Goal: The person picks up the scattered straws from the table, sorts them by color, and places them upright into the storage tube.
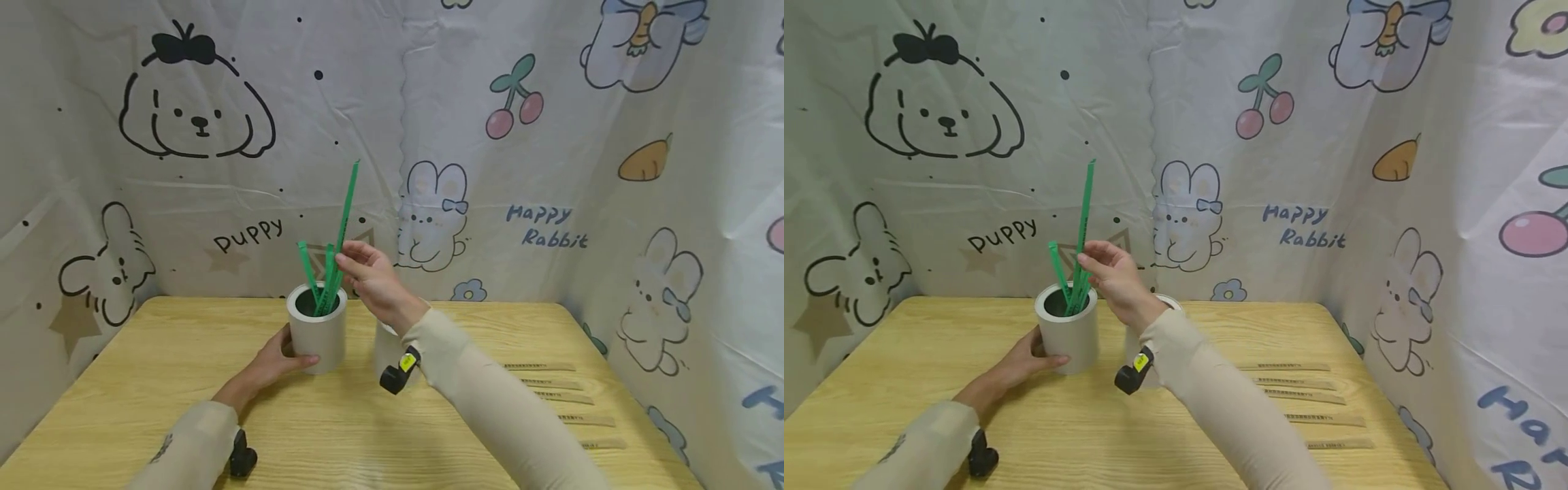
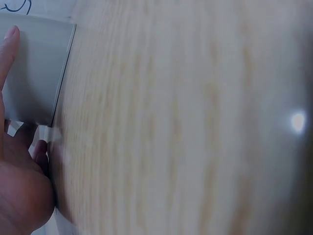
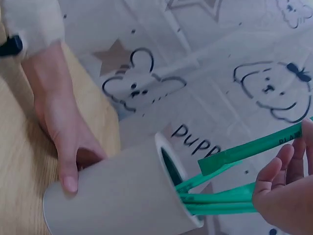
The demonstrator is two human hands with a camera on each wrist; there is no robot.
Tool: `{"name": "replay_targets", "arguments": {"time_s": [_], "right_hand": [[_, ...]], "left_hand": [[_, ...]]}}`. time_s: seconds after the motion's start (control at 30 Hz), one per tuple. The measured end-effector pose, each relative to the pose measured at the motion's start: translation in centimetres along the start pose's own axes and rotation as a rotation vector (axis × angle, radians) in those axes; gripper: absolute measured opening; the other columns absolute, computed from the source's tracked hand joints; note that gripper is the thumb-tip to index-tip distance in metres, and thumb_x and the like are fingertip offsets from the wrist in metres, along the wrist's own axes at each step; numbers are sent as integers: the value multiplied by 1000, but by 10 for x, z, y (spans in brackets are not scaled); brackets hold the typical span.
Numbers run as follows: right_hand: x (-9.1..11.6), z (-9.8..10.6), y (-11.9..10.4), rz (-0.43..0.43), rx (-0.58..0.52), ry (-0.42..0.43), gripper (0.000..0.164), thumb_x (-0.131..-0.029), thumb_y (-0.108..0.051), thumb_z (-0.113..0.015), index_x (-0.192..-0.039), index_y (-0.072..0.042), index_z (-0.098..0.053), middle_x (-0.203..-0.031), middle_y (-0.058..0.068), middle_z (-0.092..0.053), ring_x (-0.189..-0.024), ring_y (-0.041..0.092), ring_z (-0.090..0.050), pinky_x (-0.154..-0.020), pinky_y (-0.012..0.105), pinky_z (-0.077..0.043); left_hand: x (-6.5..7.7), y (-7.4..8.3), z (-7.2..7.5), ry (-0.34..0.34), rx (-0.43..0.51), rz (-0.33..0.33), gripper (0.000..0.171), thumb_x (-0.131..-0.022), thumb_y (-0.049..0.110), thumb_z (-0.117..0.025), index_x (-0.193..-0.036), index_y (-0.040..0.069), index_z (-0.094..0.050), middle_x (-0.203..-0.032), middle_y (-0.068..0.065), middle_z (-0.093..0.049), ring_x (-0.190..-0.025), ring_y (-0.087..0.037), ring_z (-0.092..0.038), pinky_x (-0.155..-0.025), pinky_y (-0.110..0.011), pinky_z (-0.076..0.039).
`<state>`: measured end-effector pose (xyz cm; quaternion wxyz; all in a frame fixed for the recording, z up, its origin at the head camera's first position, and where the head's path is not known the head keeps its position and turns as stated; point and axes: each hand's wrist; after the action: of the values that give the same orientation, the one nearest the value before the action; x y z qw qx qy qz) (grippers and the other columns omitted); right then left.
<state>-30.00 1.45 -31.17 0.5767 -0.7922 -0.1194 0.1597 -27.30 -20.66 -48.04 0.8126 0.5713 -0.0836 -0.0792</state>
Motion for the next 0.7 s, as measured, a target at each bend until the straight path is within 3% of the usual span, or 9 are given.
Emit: {"name": "replay_targets", "arguments": {"time_s": [0.17, 0.33, 0.57, 0.7], "right_hand": [[-16, -6, 21, 2, 117, 115, 8, -100, -6, -61, -104, -13, -64, -94, -8, -62, -87, 5, -57, -78, 23, -45], [-19, -11, 37, -10, 213, 162, 18, -99, -8, -63, -117, -2, -64, -99, -5, -64, -89, 5, -58, -77, 21, -49], [-18, -13, 44, -33, 290, 177, 21, -99, -8, -64, -118, 0, -64, -100, -2, -65, -90, 6, -56, -78, 23, -46], [-17, -12, 42, -61, 357, 179, 22, -97, -9, -66, -118, 0, -66, -103, 2, -67, -92, 8, -57, -90, 30, -52]], "left_hand": [[-2, -1, -1, 0, 2, 1, 103, -89, 31, -78, -162, 4, -9, -166, -24, -23, -153, -46, -23, -123, -64, -23], [-2, 0, -1, 2, -7, 13, 104, -90, 32, -77, -162, 4, -8, -167, -24, -20, -153, -47, -20, -123, -65, -21], [-2, 2, -1, -6, -8, 28, 105, -90, 33, -77, -163, 5, -7, -167, -24, -19, -153, -47, -21, -122, -66, -22], [-1, 0, -1, -8, -13, 37, 105, -90, 34, -76, -163, 6, -6, -167, -23, -19, -153, -47, -20, -122, -66, -23]]}}
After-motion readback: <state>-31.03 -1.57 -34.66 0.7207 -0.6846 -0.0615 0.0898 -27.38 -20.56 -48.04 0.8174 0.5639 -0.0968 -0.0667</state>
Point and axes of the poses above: each hand's wrist, its own x-axis away from the middle knuckle, its own z-axis out of the back of the hand, y = z × x
